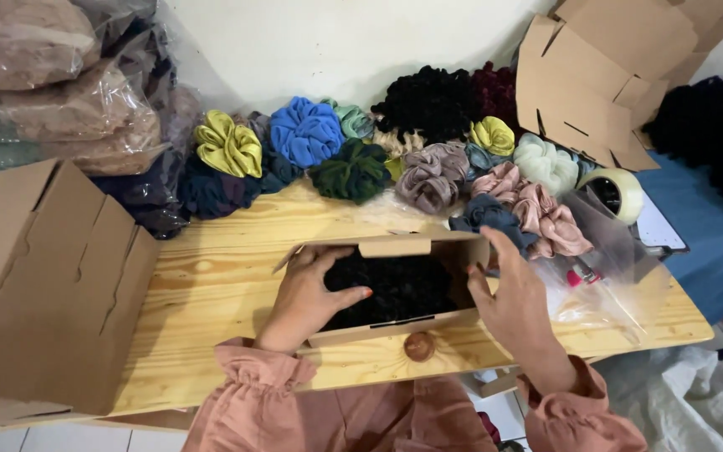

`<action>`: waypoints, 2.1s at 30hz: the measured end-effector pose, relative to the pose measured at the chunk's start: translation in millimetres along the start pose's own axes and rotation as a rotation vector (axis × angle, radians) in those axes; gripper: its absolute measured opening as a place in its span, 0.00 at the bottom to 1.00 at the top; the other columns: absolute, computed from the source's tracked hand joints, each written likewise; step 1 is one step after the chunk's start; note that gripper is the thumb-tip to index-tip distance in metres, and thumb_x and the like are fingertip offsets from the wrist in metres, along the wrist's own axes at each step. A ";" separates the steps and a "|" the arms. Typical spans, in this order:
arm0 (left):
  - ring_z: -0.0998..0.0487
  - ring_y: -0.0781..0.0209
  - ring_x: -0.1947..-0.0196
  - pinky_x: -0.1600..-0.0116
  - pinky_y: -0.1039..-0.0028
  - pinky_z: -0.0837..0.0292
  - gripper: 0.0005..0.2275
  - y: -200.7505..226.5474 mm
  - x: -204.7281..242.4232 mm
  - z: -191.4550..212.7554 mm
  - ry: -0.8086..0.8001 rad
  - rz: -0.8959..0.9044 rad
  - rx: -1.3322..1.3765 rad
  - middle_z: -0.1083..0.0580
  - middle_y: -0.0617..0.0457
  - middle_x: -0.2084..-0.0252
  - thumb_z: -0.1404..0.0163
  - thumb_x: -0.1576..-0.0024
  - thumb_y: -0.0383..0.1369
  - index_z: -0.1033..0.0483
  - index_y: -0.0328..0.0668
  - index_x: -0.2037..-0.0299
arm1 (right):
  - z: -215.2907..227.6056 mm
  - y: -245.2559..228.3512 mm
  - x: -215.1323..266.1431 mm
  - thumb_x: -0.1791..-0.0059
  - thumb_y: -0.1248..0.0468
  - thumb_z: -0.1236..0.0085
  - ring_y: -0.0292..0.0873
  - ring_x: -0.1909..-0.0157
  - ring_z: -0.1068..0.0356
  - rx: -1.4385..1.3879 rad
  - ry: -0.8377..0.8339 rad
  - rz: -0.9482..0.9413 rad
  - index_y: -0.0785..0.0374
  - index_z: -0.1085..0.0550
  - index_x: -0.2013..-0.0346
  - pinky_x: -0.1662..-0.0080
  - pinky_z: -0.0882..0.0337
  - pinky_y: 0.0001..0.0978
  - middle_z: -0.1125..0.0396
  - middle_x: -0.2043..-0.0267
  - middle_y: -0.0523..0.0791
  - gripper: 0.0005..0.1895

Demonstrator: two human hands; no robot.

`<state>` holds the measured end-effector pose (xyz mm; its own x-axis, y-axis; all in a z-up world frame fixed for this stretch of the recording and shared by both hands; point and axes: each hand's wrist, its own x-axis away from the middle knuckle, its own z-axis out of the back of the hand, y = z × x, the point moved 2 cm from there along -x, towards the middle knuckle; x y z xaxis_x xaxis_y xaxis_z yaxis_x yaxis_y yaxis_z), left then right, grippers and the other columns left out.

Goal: Trimming threads from fabric scrunchies and packing them into individual cardboard boxes

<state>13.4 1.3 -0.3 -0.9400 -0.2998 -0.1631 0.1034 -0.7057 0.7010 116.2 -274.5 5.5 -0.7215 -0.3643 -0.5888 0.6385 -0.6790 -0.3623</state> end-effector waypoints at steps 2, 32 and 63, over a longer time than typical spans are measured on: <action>0.28 0.36 0.44 0.40 0.57 0.30 0.33 1.8 1.8 0.6 -0.019 0.064 0.092 0.26 0.43 0.49 0.35 0.60 0.53 0.22 0.53 0.44 | -5.5 10.9 13.6 0.53 0.61 0.43 0.58 0.54 0.26 -0.017 0.040 0.031 0.53 0.35 0.33 0.52 0.27 0.53 0.27 0.52 0.52 0.32; 0.41 0.36 0.30 0.29 0.53 0.44 0.36 -44.9 44.1 2.7 0.047 -0.035 0.467 0.39 0.35 0.31 0.35 0.52 0.39 0.37 0.48 0.32 | -10.3 -118.8 -72.0 0.49 0.38 0.49 0.51 0.49 0.26 0.154 -0.156 0.589 0.51 0.28 0.45 0.49 0.28 0.40 0.28 0.58 0.45 0.27; 0.27 0.33 0.42 0.41 0.49 0.30 0.35 -45.1 40.1 9.8 0.034 0.129 0.277 0.28 0.35 0.43 0.39 0.50 0.49 0.39 0.48 0.35 | -67.8 -156.5 -131.8 0.42 0.64 0.56 0.47 0.54 0.25 -0.442 -0.580 0.634 0.46 0.23 0.59 0.52 0.26 0.41 0.27 0.57 0.36 0.12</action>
<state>-32.1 27.4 -31.6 -0.9131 -0.3997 -0.0804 0.1239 -0.4599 0.8793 129.5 -77.0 90.9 -0.1526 -0.9193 -0.3628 0.9124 0.0100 -0.4091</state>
